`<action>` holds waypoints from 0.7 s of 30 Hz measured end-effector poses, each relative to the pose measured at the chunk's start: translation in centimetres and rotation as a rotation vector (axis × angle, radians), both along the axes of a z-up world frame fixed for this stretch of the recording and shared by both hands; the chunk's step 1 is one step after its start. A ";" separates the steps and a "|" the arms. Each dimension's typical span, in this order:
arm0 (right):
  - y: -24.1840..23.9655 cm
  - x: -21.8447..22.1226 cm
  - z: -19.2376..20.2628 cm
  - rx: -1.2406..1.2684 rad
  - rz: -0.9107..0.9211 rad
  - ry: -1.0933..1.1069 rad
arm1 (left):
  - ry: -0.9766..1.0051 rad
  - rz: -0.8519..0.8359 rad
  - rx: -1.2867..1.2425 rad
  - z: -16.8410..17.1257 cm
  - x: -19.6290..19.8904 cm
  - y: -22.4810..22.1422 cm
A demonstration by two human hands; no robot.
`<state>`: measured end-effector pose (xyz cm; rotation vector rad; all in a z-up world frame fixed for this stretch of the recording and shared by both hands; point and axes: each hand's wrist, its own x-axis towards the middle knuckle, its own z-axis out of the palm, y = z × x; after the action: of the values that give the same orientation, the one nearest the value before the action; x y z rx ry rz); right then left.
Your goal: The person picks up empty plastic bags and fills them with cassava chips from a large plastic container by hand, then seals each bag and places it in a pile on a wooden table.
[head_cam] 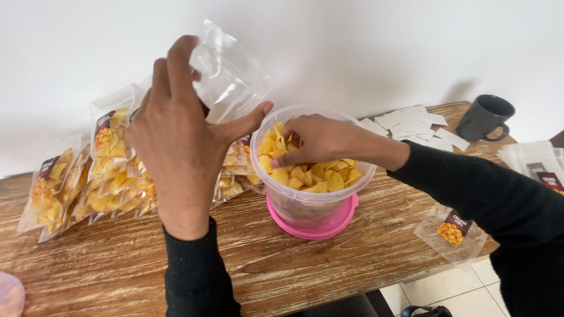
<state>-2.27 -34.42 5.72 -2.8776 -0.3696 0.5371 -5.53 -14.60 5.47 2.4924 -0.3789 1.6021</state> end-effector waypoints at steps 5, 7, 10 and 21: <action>1.1 1.0 -1.4 0.069 -0.119 -0.007 | 0.054 -0.075 -0.031 -0.1 0.7 -0.1; 0.7 1.0 -1.3 0.115 -0.139 -0.050 | 0.059 -0.097 -0.022 -0.5 1.3 -0.4; 0.0 0.1 0.2 0.144 -0.186 -0.012 | 0.127 -0.140 0.005 -0.5 1.2 -1.1; -7.3 -0.8 2.9 0.621 -0.362 0.021 | 0.628 -0.394 0.198 -1.5 0.2 -1.6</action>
<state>-3.11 -41.69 8.66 -2.2579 0.0029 0.3128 -5.30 -16.17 3.96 2.6641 -0.8846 0.6206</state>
